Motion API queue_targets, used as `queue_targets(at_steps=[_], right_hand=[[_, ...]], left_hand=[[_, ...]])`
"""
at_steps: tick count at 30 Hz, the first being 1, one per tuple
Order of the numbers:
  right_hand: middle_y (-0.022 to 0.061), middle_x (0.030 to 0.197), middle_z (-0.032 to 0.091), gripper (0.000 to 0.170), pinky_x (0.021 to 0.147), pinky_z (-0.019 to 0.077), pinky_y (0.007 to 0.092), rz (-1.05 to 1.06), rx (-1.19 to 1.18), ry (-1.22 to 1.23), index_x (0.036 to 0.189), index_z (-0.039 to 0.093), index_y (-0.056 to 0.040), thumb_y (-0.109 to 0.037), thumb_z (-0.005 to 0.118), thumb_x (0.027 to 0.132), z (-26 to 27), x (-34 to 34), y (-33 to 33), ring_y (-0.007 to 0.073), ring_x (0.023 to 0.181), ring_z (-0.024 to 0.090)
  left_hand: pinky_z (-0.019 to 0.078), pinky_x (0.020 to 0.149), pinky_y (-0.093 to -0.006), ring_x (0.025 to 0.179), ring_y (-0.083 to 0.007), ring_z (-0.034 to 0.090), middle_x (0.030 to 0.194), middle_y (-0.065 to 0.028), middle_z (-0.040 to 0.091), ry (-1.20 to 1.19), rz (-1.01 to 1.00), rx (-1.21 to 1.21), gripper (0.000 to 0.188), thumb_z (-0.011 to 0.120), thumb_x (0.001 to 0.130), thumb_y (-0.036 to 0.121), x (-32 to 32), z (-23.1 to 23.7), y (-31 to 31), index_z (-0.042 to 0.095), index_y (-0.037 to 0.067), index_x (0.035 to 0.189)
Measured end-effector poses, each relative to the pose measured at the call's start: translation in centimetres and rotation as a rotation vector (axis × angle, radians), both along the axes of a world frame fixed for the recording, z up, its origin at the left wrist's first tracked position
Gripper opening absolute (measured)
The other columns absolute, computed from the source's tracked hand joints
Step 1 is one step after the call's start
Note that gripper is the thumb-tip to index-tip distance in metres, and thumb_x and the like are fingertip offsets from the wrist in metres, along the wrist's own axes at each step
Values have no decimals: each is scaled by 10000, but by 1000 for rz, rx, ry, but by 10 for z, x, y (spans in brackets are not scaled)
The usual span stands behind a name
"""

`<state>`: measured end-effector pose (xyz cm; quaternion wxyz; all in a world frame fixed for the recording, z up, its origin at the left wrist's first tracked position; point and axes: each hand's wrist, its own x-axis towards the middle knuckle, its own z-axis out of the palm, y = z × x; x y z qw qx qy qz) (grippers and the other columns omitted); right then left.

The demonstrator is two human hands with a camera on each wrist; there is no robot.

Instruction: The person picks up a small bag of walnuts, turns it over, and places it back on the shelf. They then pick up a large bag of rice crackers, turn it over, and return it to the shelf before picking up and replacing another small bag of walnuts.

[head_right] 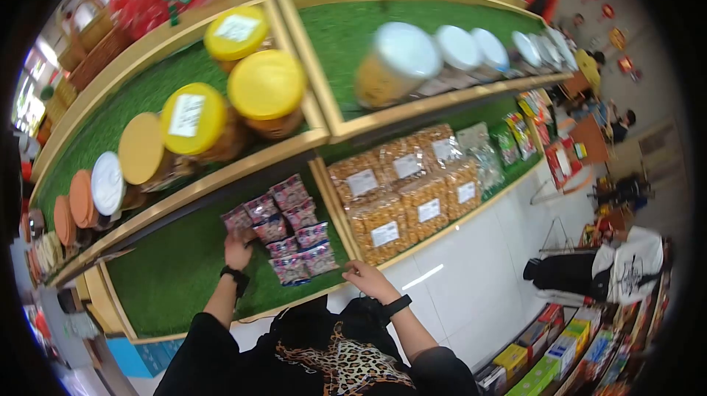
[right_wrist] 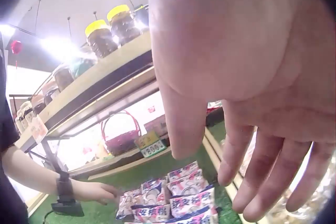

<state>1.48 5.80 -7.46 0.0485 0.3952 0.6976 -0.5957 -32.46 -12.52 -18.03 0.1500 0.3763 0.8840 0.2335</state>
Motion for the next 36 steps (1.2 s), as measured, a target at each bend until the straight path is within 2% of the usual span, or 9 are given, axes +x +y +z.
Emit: queue_targets(at_steps=[2,6,14,18,22,28,32,33,36], right_hand=[[122,909,652,430,738,488,310,-33,49,-18,1169,565,13,-297,609,874,13,35,4,213,808,624],[134,943,653,400,766,494,324,-241,199,40,1166,570,-13,-283,609,874,32,122,5,237,838,628],[139,971,661,361,796,493,340,-634,282,-40,1135,579,-20,-262,612,869,56,305,-13,248,879,629],[145,979,660,360,807,493,338,-787,275,-78,1142,581,-15,-249,610,870,65,373,-26,245,877,630],[143,974,661,358,805,492,329,-856,286,-87,1144,582,-11,-246,607,874,66,413,-40,229,879,631],[92,936,650,317,812,467,288,-908,155,-25,1142,587,-2,-198,591,892,49,434,-46,150,872,596],[128,965,655,338,819,477,302,-908,149,3,1153,578,-7,-214,597,886,44,436,-35,193,899,614],[160,992,659,355,821,488,317,-893,148,-5,1159,571,-8,-221,600,877,45,436,-30,233,920,634],[163,991,659,361,818,491,322,-870,160,7,1164,566,-7,-225,599,878,49,438,-8,239,933,635]], left_hand=[[375,1014,-458,1191,-420,432,1279,-257,469,22,126,-21,536,655,734,137,16,-5,-5,528,103,1253],[360,990,-425,1134,-372,468,1180,-194,517,-75,107,190,393,638,753,83,104,62,9,578,26,1137],[430,920,-381,1075,-320,541,1152,-156,569,-276,-352,431,279,619,798,79,304,183,102,623,36,1074],[464,805,-381,910,-265,608,1013,-104,642,-142,-680,795,237,675,762,75,368,299,138,644,60,996],[355,659,-344,661,-130,470,775,18,501,132,-794,1660,280,641,864,274,412,399,160,493,131,1053],[313,673,-312,610,-60,440,795,72,458,-187,-869,1595,201,629,869,237,470,470,164,490,161,992],[310,610,-309,571,-174,456,772,73,490,-565,-1304,1745,319,557,909,453,468,473,196,504,174,1056],[306,574,-308,566,-172,449,776,59,494,-660,-1122,1173,320,551,902,464,464,505,172,507,194,1070],[305,556,-313,540,-166,435,772,51,495,-475,-773,1707,273,527,922,436,492,480,198,524,190,1040]])
